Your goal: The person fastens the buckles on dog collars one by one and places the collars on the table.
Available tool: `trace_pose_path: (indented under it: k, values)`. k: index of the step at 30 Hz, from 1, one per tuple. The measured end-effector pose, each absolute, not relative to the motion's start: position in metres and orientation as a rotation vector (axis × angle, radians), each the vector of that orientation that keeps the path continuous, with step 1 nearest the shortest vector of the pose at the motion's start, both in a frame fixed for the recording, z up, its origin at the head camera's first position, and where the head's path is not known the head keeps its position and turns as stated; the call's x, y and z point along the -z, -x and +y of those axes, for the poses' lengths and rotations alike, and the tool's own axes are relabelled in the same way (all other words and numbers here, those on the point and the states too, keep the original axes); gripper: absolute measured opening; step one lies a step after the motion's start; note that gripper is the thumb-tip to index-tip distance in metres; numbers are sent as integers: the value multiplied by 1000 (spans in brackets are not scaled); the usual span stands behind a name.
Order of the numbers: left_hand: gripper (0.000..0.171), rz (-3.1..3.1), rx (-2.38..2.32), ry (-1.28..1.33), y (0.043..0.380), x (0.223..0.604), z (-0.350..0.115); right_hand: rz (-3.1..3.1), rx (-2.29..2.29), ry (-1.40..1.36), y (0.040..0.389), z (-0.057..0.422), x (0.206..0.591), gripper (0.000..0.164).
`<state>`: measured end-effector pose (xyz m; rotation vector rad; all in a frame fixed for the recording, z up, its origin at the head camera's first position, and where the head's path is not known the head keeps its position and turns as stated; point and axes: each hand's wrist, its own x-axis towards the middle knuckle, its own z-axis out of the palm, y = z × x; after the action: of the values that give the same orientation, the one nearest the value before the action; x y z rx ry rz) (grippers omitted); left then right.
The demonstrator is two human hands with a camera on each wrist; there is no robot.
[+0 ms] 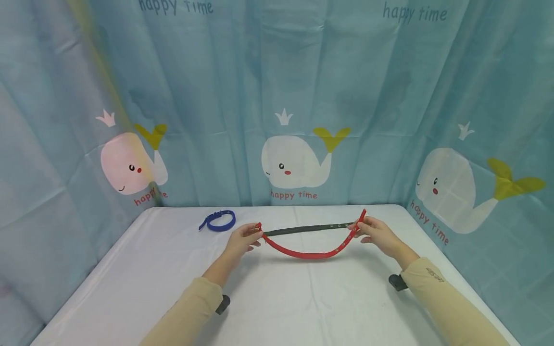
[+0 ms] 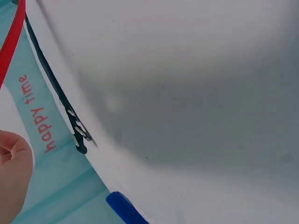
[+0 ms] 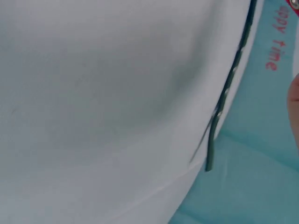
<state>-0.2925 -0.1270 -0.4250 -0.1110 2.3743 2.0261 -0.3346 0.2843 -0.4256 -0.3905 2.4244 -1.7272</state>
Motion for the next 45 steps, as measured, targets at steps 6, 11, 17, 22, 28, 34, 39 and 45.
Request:
trace_pose_path:
  k: [6, 11, 17, 22, 28, 34, 39, 45]
  values:
    - [41, 2357, -2084, 109, 287, 420, -120, 2323, 1893, 416, 329, 273, 411, 39]
    - [40, 2292, -2209, 59, 281, 417, -118, 2198, 2090, 362, 317, 262, 402, 30]
    - [38, 2263, -2284, 71, 274, 415, -113, 2028, 2274, 302, 310, 249, 397, 27]
    - [40, 2284, -2311, 121, 268, 413, -110, 2044, 2264, 289, 306, 244, 395, 28]
    - [42, 2309, -2323, 99, 264, 408, -111, 2306, 2130, 333, 299, 233, 389, 47]
    - [46, 2359, -2301, 67, 259, 406, -111, 2415, 2085, 372, 296, 225, 387, 50]
    - [41, 2400, -2270, 29, 256, 404, -112, 2418, 2136, 407, 295, 220, 385, 41]
    - [40, 2421, -2231, 0, 250, 400, -111, 2494, 2127, 472, 286, 212, 377, 36]
